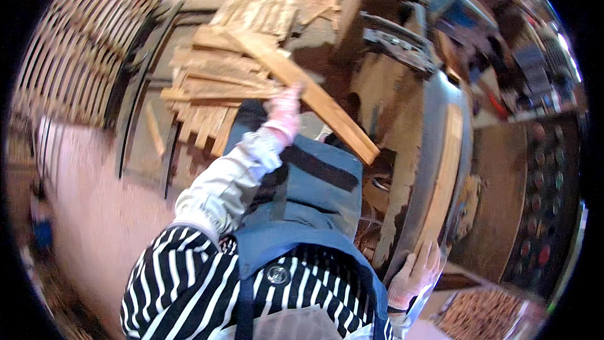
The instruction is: The person repeatedly picks up wooden planks from a pile, feeds them into a woodworking machine, and stacks the processed pieces onto a growing pile. The worker maintains a continuous cycle of handling and processing lumber throughout the clip.
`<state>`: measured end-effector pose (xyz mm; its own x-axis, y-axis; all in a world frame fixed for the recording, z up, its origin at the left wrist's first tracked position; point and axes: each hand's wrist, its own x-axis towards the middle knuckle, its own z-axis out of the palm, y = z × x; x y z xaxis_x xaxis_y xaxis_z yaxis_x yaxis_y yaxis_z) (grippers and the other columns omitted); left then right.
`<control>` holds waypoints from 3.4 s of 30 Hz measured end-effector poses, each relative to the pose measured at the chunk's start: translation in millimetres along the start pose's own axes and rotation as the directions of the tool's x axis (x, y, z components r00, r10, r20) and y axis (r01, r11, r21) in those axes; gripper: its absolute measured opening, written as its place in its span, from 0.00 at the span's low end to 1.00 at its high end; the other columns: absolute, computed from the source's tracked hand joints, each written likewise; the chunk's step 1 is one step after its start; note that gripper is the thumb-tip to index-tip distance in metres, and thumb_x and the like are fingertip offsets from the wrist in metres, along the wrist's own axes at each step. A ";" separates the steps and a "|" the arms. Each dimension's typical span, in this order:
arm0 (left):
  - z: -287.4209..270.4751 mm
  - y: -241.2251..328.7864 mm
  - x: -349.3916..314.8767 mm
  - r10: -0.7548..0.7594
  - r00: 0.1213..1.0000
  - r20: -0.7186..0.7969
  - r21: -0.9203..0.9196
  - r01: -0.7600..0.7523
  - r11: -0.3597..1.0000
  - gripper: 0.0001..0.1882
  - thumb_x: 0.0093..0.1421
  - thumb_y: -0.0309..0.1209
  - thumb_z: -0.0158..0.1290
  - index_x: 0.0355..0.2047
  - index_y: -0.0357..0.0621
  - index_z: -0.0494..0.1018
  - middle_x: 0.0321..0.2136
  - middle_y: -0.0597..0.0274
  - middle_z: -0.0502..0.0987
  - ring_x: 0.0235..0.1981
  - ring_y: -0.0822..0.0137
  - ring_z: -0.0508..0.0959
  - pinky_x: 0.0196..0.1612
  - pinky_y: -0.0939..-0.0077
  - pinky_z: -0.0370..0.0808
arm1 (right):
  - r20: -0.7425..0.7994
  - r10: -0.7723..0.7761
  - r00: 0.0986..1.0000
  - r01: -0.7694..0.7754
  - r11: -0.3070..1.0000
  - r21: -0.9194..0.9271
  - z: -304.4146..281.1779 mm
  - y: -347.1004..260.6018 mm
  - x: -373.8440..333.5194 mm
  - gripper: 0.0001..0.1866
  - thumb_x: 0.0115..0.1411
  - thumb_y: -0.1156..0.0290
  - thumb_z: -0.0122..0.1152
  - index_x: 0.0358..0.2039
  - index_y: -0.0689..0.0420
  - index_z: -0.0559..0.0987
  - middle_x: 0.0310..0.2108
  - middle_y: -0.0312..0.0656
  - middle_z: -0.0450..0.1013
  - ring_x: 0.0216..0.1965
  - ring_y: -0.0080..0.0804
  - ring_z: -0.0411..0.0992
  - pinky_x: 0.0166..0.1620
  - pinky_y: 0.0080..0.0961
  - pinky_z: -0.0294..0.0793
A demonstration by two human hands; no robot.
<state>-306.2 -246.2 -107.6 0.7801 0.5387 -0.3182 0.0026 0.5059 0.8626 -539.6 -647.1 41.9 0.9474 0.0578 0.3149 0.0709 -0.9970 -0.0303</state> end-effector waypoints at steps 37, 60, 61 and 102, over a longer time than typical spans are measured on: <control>-82.7 -197.0 230.2 -0.179 0.699 -0.693 0.182 0.410 0.894 0.39 0.52 0.48 0.66 0.55 0.30 0.70 0.55 0.43 0.75 0.56 0.52 0.75 0.59 0.65 0.70 | 0.088 -0.153 0.984 0.168 0.964 -0.207 31.8 -14.7 125.4 0.30 0.71 0.51 0.51 0.59 0.65 0.73 0.57 0.65 0.68 0.54 0.68 0.67 0.57 0.60 0.67; -61.9 -34.0 138.6 -0.434 0.798 -0.418 -0.577 0.136 0.805 0.24 0.55 0.41 0.65 0.50 0.47 0.74 0.41 0.60 0.80 0.39 0.60 0.80 0.42 0.57 0.79 | -0.148 -0.462 0.875 0.483 0.808 0.338 113.2 -129.0 312.6 0.26 0.61 0.67 0.62 0.59 0.64 0.74 0.61 0.55 0.68 0.61 0.52 0.66 0.67 0.46 0.59; -53.6 -36.0 107.1 -0.403 0.830 -0.386 -0.457 0.208 0.865 0.30 0.50 0.44 0.69 0.49 0.42 0.75 0.38 0.61 0.80 0.33 0.62 0.80 0.34 0.60 0.78 | -0.027 -0.545 0.838 0.508 0.762 0.401 112.3 -153.9 299.1 0.31 0.55 0.66 0.68 0.59 0.61 0.74 0.61 0.53 0.68 0.61 0.52 0.66 0.66 0.46 0.60; -76.0 19.6 8.9 0.089 0.995 -0.037 0.008 -0.089 0.996 0.18 0.66 0.36 0.57 0.52 0.40 0.75 0.41 0.57 0.80 0.35 0.68 0.80 0.39 0.73 0.80 | 0.047 0.228 0.972 -0.213 0.790 0.574 66.7 -44.9 314.7 0.44 0.59 0.71 0.65 0.73 0.54 0.54 0.67 0.48 0.61 0.60 0.37 0.67 0.62 0.28 0.65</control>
<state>-346.8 -180.4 -123.5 0.7533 0.6065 -0.2543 -0.0623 0.4507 0.8905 -223.8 -580.7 79.1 0.9521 -0.1689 0.2550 0.0335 -0.7711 -0.6359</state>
